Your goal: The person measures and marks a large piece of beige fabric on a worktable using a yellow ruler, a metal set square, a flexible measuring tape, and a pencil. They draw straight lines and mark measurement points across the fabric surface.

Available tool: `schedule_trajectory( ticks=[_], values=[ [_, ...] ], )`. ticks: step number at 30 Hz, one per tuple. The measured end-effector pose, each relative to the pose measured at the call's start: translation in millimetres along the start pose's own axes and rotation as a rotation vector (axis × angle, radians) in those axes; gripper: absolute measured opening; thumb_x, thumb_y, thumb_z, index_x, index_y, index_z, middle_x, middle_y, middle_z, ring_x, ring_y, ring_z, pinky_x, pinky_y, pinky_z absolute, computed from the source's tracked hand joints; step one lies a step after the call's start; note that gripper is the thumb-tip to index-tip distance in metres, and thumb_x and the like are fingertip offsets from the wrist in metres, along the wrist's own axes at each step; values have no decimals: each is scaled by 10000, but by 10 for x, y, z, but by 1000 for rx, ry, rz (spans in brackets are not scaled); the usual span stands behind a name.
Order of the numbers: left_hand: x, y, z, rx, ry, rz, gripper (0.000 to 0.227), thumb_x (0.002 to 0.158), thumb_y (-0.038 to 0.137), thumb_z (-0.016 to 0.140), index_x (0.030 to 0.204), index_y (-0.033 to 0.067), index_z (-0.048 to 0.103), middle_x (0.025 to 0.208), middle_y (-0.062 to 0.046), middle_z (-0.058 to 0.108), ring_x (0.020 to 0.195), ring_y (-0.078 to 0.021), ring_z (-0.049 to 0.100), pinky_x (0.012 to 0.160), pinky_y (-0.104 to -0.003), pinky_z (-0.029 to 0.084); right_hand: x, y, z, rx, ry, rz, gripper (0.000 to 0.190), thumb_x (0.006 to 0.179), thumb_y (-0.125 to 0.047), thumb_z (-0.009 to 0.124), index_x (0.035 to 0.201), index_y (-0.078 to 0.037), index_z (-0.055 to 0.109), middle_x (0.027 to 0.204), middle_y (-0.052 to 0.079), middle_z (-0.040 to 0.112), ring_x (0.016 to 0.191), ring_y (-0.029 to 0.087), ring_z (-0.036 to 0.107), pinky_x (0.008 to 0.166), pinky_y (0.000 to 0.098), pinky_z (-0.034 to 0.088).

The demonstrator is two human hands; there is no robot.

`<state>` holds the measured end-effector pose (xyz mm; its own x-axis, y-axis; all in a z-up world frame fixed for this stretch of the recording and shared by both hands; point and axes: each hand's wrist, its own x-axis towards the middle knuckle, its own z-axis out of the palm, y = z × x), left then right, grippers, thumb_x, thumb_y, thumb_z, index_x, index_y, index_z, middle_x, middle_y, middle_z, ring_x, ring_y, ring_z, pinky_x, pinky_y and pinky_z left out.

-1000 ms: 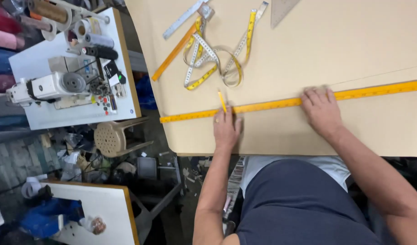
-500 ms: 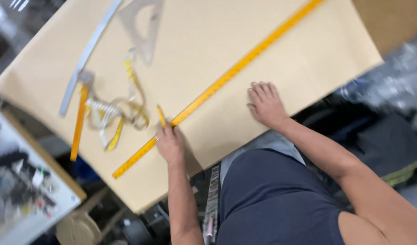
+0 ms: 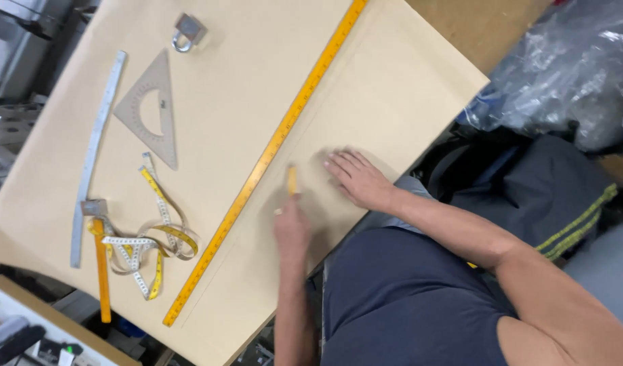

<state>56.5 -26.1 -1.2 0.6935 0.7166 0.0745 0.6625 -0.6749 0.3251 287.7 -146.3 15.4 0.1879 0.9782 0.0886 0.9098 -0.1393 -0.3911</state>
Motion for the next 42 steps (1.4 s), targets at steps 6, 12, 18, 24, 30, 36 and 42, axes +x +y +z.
schedule_trajectory(
  ticks=[6, 12, 18, 24, 30, 36, 42],
  values=[
    [380, 1133, 116, -76, -55, 166, 197, 922, 121, 536, 1097, 90, 622, 828, -97, 620, 690, -315, 687, 654, -427, 555, 84, 507, -145, -17, 39, -356, 512, 978, -199, 580, 1474, -97, 509, 1480, 135, 550, 1423, 372, 462, 1191, 599, 315],
    [623, 1316, 57, -239, -28, -161, 503, 1008, 257, 524, 1480, 83, 508, 1298, -145, 663, 1138, -335, 682, 987, -434, 531, -83, 1594, -192, -11, -205, -375, 543, 887, -107, 544, 1425, -173, 511, 1023, 43, 647, 1039, 266, 673, 947, 454, 531],
    [1048, 263, -178, 97, 68, -298, 368, 958, 204, 639, 1282, 30, 652, 1277, -206, 650, 1245, -388, 629, 1073, -474, 493, -145, 1919, -478, -334, -29, -199, 144, 900, -381, 655, 978, -267, 615, 686, -113, 531, 666, 115, 665, 647, 257, 510],
    [2161, -1084, -348, 414, -101, -281, 381, 931, 149, 606, 1308, 98, 593, 1261, -117, 657, 1151, -308, 658, 944, -433, 540, -173, 1723, -448, -342, -146, 83, 207, 906, -394, 682, 1019, -224, 647, 686, -41, 614, 694, 138, 719, 650, 275, 558],
    [2796, -1828, -427, 619, -255, -184, 468, 911, 134, 658, 1367, 109, 553, 1302, -125, 629, 1124, -336, 690, 823, -453, 587, 560, 916, -871, -190, -316, 434, 340, 953, -362, 609, 1271, -244, 633, 828, 38, 757, 838, 270, 776, 755, 438, 613],
    [2731, -2034, -310, 713, -174, -104, 100, 946, 188, 486, 1030, 148, 523, 852, -36, 707, 762, -266, 770, 669, -390, 593, 1427, 815, -531, 17, -388, 319, 620, 982, -184, 541, 1578, -146, 373, 1051, 193, 767, 924, 384, 763, 775, 572, 590],
    [2566, -1735, -512, 736, -361, -201, 207, 935, 201, 516, 1115, 102, 536, 981, -56, 655, 913, -277, 708, 746, -392, 527, 1987, 769, -396, -83, -478, 304, 704, 986, -200, 536, 1637, -140, 276, 944, 158, 768, 854, 346, 779, 705, 540, 608]
  ],
)
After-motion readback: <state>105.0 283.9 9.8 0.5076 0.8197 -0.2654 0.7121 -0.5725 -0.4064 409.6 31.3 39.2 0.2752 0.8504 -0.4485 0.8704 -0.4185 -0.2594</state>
